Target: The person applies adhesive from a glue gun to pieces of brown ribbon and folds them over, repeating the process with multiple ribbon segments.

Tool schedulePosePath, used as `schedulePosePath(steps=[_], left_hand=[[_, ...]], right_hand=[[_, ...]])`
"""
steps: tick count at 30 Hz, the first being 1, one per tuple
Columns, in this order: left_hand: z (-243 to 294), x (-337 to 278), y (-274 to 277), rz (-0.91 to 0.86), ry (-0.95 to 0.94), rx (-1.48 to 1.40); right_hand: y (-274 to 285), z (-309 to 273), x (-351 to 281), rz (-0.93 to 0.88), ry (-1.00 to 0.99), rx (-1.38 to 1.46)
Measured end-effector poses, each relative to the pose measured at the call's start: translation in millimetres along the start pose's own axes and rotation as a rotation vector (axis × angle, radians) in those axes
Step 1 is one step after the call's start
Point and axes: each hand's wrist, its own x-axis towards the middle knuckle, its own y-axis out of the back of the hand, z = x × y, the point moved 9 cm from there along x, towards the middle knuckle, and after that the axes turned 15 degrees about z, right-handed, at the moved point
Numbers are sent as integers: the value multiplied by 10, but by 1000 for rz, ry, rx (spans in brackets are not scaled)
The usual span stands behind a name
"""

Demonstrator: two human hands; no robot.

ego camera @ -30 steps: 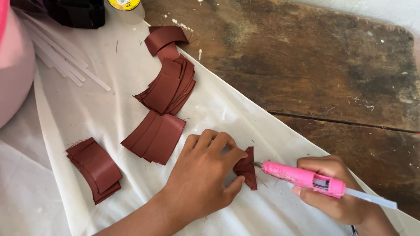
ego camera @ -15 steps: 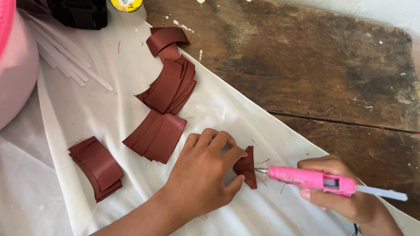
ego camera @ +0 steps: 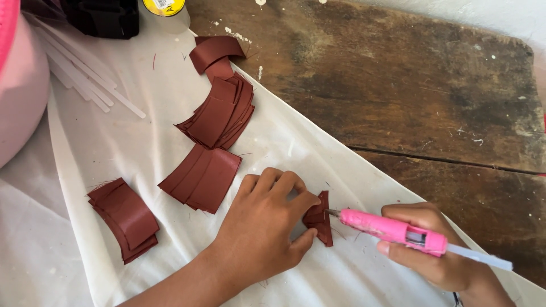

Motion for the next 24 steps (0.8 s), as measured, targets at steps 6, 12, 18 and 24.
schedulePosePath(steps=[6,12,18,24], left_hand=[[-1,0,-3,6,-4,7],[-21,3,-2,14,3,-12],[-127,-22,-46,-41,173,-122],[-145,-26,-85,-13,202,-87]], right_hand=[[3,136,-63,-3,-105,-32],[508,-39,-40,101,148,-181],[1253,484,-182,472,-465,-1034],[789,-384,-185,613,361,-949]])
